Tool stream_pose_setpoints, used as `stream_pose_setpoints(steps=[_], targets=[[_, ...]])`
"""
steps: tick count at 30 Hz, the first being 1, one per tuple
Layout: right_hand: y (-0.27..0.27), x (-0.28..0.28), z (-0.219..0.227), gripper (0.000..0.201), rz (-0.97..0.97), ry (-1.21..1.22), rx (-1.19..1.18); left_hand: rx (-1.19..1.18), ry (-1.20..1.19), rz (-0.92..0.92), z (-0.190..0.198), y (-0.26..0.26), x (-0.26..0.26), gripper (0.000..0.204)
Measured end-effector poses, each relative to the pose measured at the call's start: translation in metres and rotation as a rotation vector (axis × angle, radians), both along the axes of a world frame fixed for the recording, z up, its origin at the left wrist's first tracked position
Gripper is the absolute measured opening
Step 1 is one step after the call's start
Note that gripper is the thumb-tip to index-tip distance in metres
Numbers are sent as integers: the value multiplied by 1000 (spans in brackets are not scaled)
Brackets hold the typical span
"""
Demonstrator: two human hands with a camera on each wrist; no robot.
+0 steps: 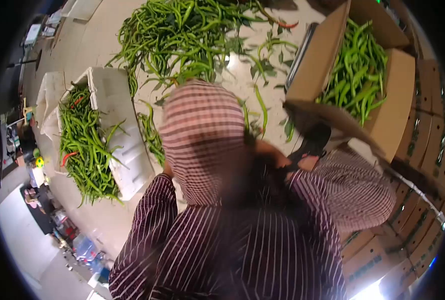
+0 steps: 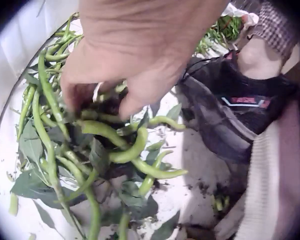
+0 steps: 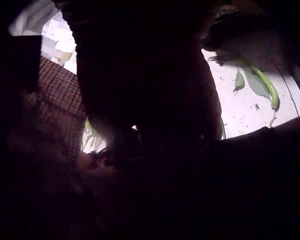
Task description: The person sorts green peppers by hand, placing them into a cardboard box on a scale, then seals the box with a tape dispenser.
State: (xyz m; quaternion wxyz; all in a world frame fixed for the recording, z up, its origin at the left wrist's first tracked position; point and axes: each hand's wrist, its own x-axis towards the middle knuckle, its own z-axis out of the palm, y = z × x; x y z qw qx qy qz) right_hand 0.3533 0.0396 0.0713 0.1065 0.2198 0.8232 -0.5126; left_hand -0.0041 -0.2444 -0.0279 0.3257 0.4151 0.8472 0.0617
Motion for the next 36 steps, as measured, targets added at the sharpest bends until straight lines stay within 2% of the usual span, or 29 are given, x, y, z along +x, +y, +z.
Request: stream_pose_setpoints(steps=[1,2,3,4,5,6,7,8,10,12,14,15,17,18,19,20,21,23,24,25,27,28,29,31,35,36], targets=[[-4,-9,26,31,16,-5,7,-32,5,-8,6,-13,1,52],[-14,-17,-40,31,-429,-160,-145,-258,-7,-105,1,-3,1,48],[-5,-12,-52,31,-414,-144,-143,-471,-17,-191,-7,14,-6,44],[3,-14,-46,31,-538,-232,-73,-336,-103,26,-29,16,-17,35],[12,-16,-46,31,-662,-318,0,-165,18,-39,-6,45,-14,33],[19,-17,-55,31,-647,-306,-4,2,138,-106,31,86,-4,30],[24,-16,-68,32,-662,-291,114,214,135,-95,45,113,-5,30],[27,-18,-75,33,-676,-280,229,132,100,-65,38,135,-14,28],[41,-25,-85,34,-655,-278,249,291,179,20,18,167,-23,27],[48,-40,-76,44,-656,-262,348,311,239,42,12,196,-33,27],[55,-65,-52,47,-668,-301,327,496,342,104,-5,218,-37,28],[59,-72,-49,50,-690,-325,318,482,334,106,-7,231,-35,28],[51,-65,-92,48,-677,-314,349,497,382,251,-10,252,-38,32],[47,-56,-125,45,-578,-411,252,487,378,251,-17,259,-46,32],[43,-48,-142,43,-474,-509,155,404,270,371,-24,264,-52,34],[44,-61,-106,28,-425,-531,210,320,161,490,-26,266,-54,37],[43,-59,-106,28,-422,-535,207,315,159,491,-26,267,-57,37],[38,-58,-112,26,-378,-504,160,362,-6,635,-23,269,-62,38],[35,-57,-117,25,-360,-489,139,402,105,603,-19,266,-56,39],[31,-55,-122,25,-338,-475,118,399,104,601,-16,268,-52,39],[20,-49,-130,23,-291,-450,72,685,421,362,-1,276,-43,49],[16,-46,-134,22,-269,-436,52,602,343,219,8,285,-40,58],[14,-45,-138,22,-249,-421,36,635,333,68,4,292,-37,51],[6,-39,-143,20,-210,-392,-4,412,278,-92,-1,305,-32,49],[2,-34,-148,18,-147,-321,-69,356,233,-23,-4,322,-26,46],[13,-38,-132,18,-156,-320,-64,400,228,-21,-2,324,-24,44]])
